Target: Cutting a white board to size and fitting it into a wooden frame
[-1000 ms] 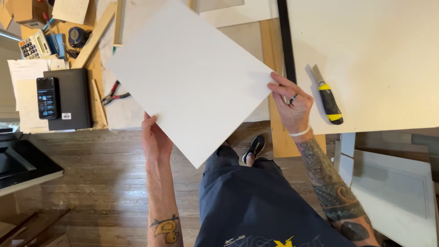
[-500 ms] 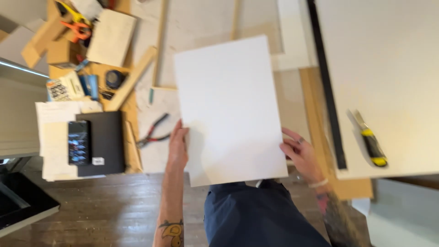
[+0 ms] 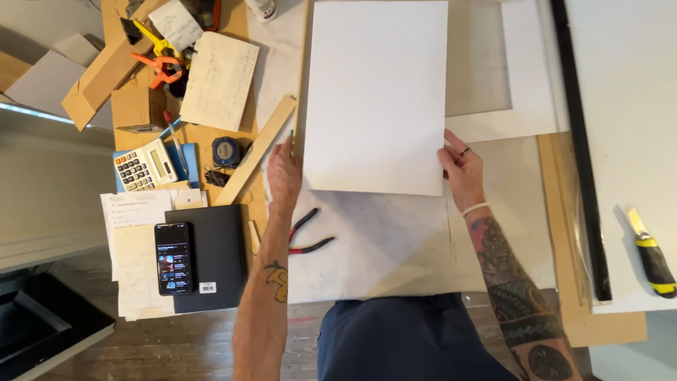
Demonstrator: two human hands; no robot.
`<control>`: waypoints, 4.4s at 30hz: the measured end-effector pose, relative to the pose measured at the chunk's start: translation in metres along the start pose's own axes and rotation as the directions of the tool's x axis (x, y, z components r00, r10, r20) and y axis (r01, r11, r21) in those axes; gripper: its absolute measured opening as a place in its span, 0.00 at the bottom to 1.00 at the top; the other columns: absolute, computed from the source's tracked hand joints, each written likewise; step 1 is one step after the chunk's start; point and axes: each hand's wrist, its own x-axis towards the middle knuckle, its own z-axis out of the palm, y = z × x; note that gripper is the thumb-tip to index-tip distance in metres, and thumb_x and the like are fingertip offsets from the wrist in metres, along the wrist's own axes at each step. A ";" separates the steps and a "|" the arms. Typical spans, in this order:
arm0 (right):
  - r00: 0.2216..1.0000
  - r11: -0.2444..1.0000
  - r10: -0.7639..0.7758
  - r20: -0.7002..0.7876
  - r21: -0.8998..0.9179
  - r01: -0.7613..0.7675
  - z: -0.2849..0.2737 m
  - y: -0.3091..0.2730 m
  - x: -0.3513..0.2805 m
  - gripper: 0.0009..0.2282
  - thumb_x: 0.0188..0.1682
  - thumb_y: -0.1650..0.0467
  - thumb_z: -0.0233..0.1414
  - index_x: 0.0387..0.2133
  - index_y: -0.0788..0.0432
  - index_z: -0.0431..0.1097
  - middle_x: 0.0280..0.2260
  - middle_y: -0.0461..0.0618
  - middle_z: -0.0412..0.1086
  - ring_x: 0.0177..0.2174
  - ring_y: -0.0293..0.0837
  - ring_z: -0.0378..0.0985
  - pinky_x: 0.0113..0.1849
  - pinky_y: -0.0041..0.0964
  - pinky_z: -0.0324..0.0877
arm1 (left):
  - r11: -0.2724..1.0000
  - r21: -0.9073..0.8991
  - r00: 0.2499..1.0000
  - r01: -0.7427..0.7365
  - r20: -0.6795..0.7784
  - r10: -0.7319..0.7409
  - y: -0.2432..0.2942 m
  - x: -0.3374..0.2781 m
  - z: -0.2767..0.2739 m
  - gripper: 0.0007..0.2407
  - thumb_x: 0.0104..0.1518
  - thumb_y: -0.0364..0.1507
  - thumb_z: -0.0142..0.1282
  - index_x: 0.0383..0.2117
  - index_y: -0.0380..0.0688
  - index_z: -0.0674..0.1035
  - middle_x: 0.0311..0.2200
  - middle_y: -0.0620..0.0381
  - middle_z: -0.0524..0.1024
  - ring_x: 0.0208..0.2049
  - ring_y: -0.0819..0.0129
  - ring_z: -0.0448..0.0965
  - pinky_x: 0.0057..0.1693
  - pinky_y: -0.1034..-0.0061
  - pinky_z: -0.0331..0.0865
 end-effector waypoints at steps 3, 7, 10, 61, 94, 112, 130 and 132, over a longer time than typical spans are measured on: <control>1.000 0.999 -0.006 0.019 -0.043 0.007 0.002 0.001 0.017 0.21 0.57 0.71 0.54 0.64 0.52 0.64 0.48 0.49 0.75 0.38 0.39 0.81 0.38 0.33 0.81 | 0.999 -0.042 0.998 -0.034 0.055 0.037 -0.004 -0.001 -0.003 0.19 0.53 0.22 0.55 0.53 0.49 0.79 0.39 0.54 0.76 0.38 0.49 0.82 0.46 0.59 0.80; 0.999 0.996 0.006 0.052 -0.085 -0.002 0.000 -0.018 0.015 0.21 0.57 0.72 0.53 0.65 0.54 0.63 0.49 0.53 0.74 0.40 0.42 0.80 0.40 0.38 0.80 | 0.991 -0.132 0.991 0.018 0.133 0.000 -0.004 -0.027 -0.002 0.20 0.51 0.21 0.55 0.53 0.48 0.80 0.39 0.55 0.75 0.35 0.54 0.84 0.42 0.65 0.81; 0.999 0.993 0.024 0.038 -0.117 -0.019 -0.004 -0.016 0.013 0.21 0.57 0.73 0.52 0.65 0.56 0.62 0.50 0.56 0.74 0.41 0.45 0.79 0.41 0.41 0.79 | 0.970 -0.217 0.977 0.106 0.203 -0.061 0.010 -0.043 -0.016 0.21 0.50 0.20 0.56 0.53 0.47 0.78 0.40 0.53 0.75 0.35 0.54 0.84 0.41 0.68 0.82; 0.987 0.743 -0.146 -0.068 -0.667 0.064 0.023 -0.025 0.016 0.25 0.47 0.71 0.61 0.60 0.57 0.68 0.48 0.60 0.66 0.40 0.57 0.80 0.39 0.44 0.79 | 0.952 -0.306 0.964 0.017 0.259 0.066 0.042 -0.065 -0.035 0.28 0.51 0.27 0.67 0.62 0.38 0.72 0.54 0.47 0.73 0.48 0.55 0.81 0.49 0.72 0.80; 0.981 0.984 0.171 -0.088 0.063 -0.166 0.003 -0.047 0.065 0.14 0.51 0.73 0.62 0.51 0.57 0.72 0.46 0.49 0.76 0.41 0.40 0.82 0.41 0.32 0.81 | 0.731 -0.612 0.951 0.303 0.243 -0.191 0.010 0.022 0.045 0.19 0.55 0.21 0.59 0.55 0.43 0.78 0.46 0.46 0.80 0.46 0.54 0.82 0.48 0.64 0.80; 0.975 0.962 0.220 0.028 -0.170 -0.212 -0.025 -0.104 0.005 0.13 0.50 0.72 0.56 0.48 0.57 0.68 0.38 0.42 0.72 0.36 0.34 0.71 0.39 0.28 0.69 | 0.561 -0.649 0.850 0.514 0.475 -0.229 0.121 0.004 -0.011 0.11 0.62 0.40 0.58 0.28 0.52 0.71 0.19 0.72 0.61 0.21 0.85 0.59 0.27 0.84 0.53; 0.995 0.983 0.055 -0.081 0.177 -0.040 -0.040 -0.174 0.080 0.14 0.52 0.66 0.56 0.50 0.55 0.72 0.40 0.39 0.78 0.37 0.30 0.77 0.37 0.29 0.76 | 0.482 -0.703 0.846 0.523 0.498 -0.191 0.103 -0.030 -0.003 0.05 0.63 0.32 0.61 0.29 0.54 0.77 0.27 0.70 0.79 0.29 0.87 0.71 0.34 0.88 0.65; 0.998 0.980 0.046 -0.053 0.198 -0.035 -0.049 -0.168 0.082 0.13 0.53 0.67 0.56 0.50 0.55 0.72 0.40 0.39 0.78 0.37 0.30 0.77 0.38 0.29 0.75 | 0.455 -0.710 0.839 0.537 0.504 -0.204 0.110 -0.028 -0.006 0.04 0.63 0.32 0.60 0.31 0.53 0.79 0.31 0.68 0.82 0.31 0.85 0.74 0.37 0.88 0.68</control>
